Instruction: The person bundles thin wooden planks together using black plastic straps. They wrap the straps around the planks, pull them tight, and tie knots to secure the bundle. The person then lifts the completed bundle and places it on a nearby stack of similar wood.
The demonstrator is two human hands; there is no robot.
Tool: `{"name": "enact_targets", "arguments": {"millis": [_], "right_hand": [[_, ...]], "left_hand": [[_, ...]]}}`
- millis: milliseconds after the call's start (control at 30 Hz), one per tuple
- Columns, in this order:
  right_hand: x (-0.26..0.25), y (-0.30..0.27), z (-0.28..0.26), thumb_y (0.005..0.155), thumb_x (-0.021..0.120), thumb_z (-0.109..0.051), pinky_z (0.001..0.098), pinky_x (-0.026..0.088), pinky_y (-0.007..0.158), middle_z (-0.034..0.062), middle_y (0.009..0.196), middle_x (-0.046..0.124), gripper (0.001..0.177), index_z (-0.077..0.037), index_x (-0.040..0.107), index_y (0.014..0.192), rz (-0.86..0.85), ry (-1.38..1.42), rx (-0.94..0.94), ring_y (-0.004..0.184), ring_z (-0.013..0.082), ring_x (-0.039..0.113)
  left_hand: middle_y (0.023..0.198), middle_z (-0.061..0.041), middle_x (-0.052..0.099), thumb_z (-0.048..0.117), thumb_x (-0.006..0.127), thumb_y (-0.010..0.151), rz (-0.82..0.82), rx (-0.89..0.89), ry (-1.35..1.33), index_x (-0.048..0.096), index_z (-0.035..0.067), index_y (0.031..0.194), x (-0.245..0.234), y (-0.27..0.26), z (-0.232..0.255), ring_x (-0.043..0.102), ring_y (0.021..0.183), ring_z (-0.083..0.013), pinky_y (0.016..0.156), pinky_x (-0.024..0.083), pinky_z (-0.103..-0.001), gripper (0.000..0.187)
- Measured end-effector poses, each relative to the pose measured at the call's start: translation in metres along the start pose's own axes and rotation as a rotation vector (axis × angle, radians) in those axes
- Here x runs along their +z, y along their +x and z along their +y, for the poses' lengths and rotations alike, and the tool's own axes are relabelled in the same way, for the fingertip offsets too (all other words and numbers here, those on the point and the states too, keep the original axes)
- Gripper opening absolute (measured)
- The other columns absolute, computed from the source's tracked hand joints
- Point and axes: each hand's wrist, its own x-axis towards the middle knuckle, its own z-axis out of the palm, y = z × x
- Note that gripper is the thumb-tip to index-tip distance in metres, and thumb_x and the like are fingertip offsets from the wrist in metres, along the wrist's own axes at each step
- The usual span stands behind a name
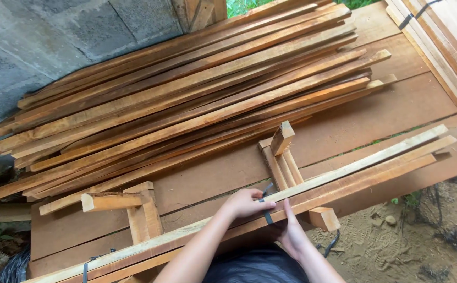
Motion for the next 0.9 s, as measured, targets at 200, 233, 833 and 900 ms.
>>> {"name": "enact_targets", "arguments": {"millis": [200,233,833,900], "right_hand": [[-0.006,-0.022,-0.001,0.097,0.052,-0.058,0.0304,0.049,0.105,0.0068,0.103,0.088,0.061,-0.006,0.080,0.114,-0.351,-1.156,-0.042,0.106,0.0151,0.076],[0.027,-0.039,-0.010,0.092,0.059,-0.053,0.0343,0.054,0.096,0.0080,0.099,0.086,0.054,-0.006,0.080,0.107,-0.316,-1.239,-0.283,0.100,0.0196,0.077],[0.175,0.116,0.016,0.084,0.031,-0.089,0.0484,0.023,0.125,0.0155,0.164,0.034,0.101,-0.017,0.049,0.153,-0.780,-2.203,0.569,0.155,0.0347,0.028],[0.165,0.126,0.031,0.083,0.032,-0.090,0.0498,0.026,0.124,0.0159,0.163,0.038,0.103,-0.015,0.051,0.151,-0.759,-2.259,0.604,0.154,0.0352,0.031]], "left_hand": [[0.105,-0.006,0.079,0.037,0.063,0.097,0.640,0.405,-0.662,0.075,0.004,0.112,0.032,-0.081,-0.043,0.072,0.101,-0.0158,0.094,0.055,-0.032,0.038],[0.104,-0.007,0.079,0.039,0.059,0.100,0.538,0.300,-0.863,0.075,0.000,0.106,0.038,-0.098,-0.058,0.072,0.098,-0.0170,0.092,0.056,-0.033,0.042],[0.146,-0.015,0.058,0.060,0.074,0.078,0.441,-0.035,-2.245,0.044,0.012,0.152,0.111,-0.115,-0.145,0.056,0.134,-0.0314,0.117,0.037,-0.053,0.093],[0.142,-0.015,0.060,0.054,0.078,0.078,0.485,-0.078,-2.348,0.049,0.011,0.149,0.123,-0.106,-0.154,0.056,0.134,-0.0324,0.116,0.043,-0.053,0.088]]}}
